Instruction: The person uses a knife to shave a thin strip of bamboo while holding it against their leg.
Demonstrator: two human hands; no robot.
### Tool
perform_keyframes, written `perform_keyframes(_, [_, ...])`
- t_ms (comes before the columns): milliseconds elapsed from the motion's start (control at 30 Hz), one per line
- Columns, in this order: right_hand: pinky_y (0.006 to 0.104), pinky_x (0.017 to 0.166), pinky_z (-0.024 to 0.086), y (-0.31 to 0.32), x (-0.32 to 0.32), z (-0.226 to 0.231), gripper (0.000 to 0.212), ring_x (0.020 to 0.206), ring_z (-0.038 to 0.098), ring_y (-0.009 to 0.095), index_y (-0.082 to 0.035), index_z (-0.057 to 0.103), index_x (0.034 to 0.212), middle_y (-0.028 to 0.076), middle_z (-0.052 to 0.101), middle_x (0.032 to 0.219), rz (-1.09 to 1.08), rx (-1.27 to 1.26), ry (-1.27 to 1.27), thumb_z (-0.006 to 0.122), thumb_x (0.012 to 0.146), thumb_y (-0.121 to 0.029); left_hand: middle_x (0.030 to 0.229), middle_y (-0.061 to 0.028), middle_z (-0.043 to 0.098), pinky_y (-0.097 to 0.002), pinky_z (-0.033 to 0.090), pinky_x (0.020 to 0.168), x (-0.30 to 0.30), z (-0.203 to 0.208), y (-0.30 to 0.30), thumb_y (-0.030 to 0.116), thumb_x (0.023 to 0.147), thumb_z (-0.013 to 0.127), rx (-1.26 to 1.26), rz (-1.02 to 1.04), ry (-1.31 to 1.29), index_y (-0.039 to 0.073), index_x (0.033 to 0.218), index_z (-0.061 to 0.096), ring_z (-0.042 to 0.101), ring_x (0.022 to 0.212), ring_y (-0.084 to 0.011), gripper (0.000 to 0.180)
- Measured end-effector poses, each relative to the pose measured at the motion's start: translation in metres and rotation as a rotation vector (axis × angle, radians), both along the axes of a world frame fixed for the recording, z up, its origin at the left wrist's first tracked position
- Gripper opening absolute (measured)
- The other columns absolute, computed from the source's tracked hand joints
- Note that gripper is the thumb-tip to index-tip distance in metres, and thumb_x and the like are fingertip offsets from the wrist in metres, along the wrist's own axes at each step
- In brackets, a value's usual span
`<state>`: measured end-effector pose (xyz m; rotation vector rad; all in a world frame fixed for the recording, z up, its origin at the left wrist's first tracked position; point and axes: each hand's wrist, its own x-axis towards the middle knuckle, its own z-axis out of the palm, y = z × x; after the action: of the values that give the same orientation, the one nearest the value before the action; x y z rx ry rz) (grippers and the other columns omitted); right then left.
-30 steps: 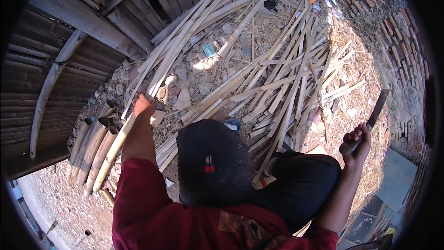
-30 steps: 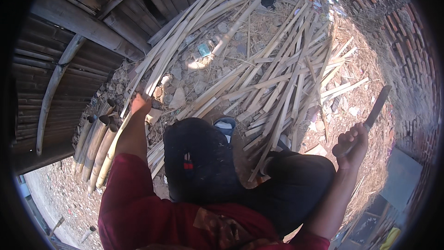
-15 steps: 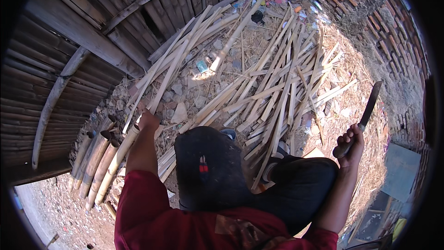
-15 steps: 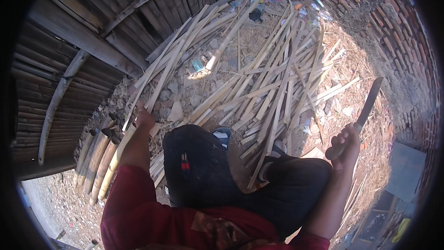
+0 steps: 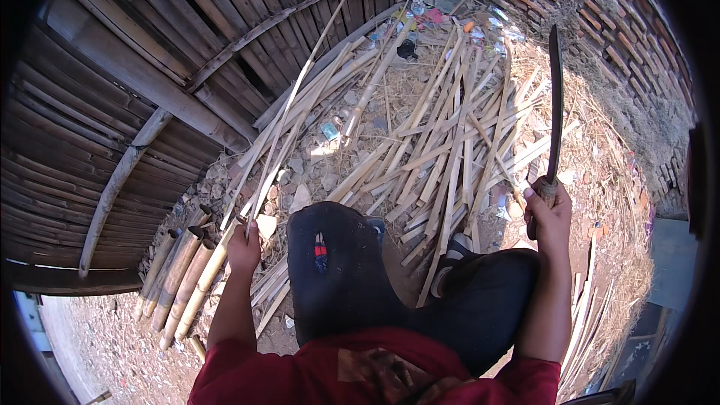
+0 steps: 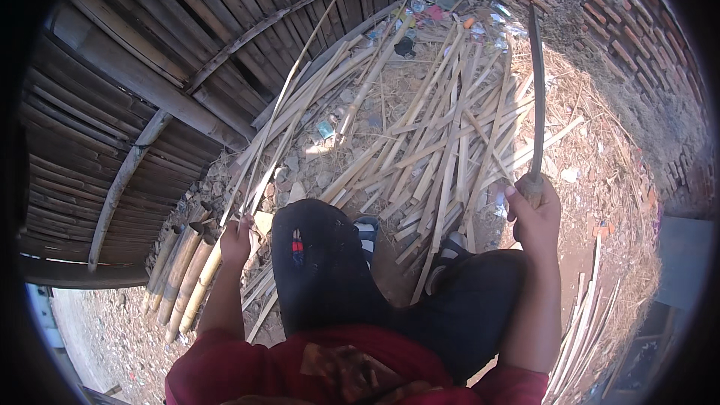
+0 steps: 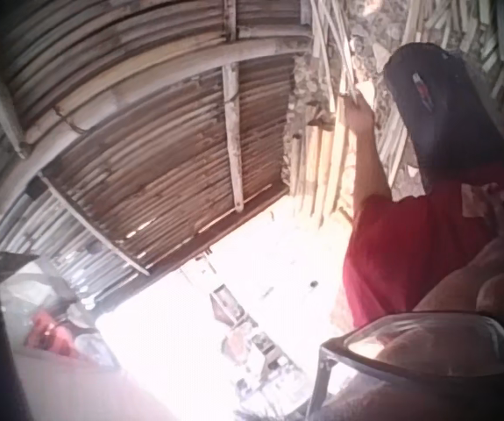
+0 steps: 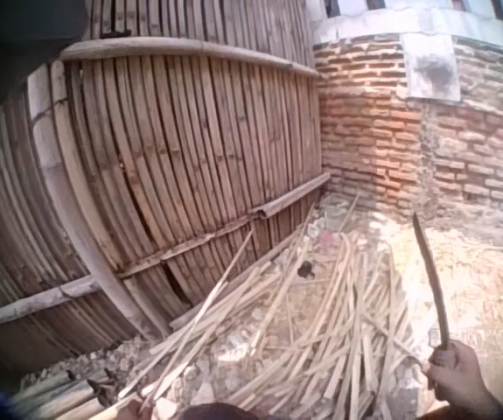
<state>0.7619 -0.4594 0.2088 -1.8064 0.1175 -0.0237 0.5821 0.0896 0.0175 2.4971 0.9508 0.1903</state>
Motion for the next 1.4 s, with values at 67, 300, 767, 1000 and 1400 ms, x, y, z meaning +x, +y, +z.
perform_keyframes(67, [0.0255,0.057,0.046,0.011,0.001,0.017,0.022,0.064,0.056,0.009,-0.003,0.062,0.101,0.002,0.06,0.077,0.155,-0.079,0.013,0.075,0.087,-0.014,0.074,-0.0232,0.066,-0.0502,0.05,0.067,-0.014,0.047,-0.029,0.045,0.102,0.052,-0.02,-0.013,-0.087,0.0,0.093,0.062,0.066,0.073,-0.044,0.047])
perform_keyframes(300, [0.0401,0.066,0.051,0.07,0.026,0.044,0.036,0.07,0.067,0.029,-0.004,0.065,0.101,0.014,0.064,0.072,0.632,-0.516,-0.394,0.082,0.08,-0.027,0.066,-0.0196,0.058,-0.0476,0.045,0.061,-0.079,0.111,-0.119,0.042,0.105,0.047,-0.09,-0.125,-0.107,0.001,0.086,0.057,0.06,0.063,-0.0379,0.046])
perform_keyframes(767, [0.0507,0.072,0.05,0.02,0.036,-0.015,0.037,0.082,0.067,0.041,-0.009,0.066,0.101,0.018,0.067,0.079,0.691,-0.822,-0.338,0.078,0.081,-0.038,0.065,-0.0191,0.058,-0.0511,0.044,0.058,-0.175,0.084,-0.175,0.033,0.102,0.051,0.036,-0.277,0.0,0.002,0.088,0.057,0.06,0.062,-0.0426,0.035])
perform_keyframes(1000, [0.049,0.078,0.054,0.039,0.016,0.001,0.028,0.091,0.069,0.036,-0.012,0.07,0.101,0.013,0.071,0.089,0.895,-0.904,-0.377,0.075,0.078,-0.028,0.068,-0.0213,0.058,-0.0522,0.043,0.059,-0.164,0.09,-0.182,0.037,0.103,0.05,0.015,-0.307,0.019,0.002,0.091,0.055,0.058,0.064,-0.0438,0.037])
perform_keyframes(1400, [0.0442,0.094,0.052,-0.002,0.083,-0.056,0.053,0.103,0.067,0.04,0.0,0.067,0.121,0.023,0.07,0.108,0.673,-0.697,-0.128,0.073,0.077,-0.028,0.08,-0.0259,0.062,-0.0571,0.047,0.061,-0.159,0.084,-0.16,0.038,0.099,0.057,0.276,-0.362,0.152,0.0,0.101,0.054,0.061,0.069,-0.0491,0.038])
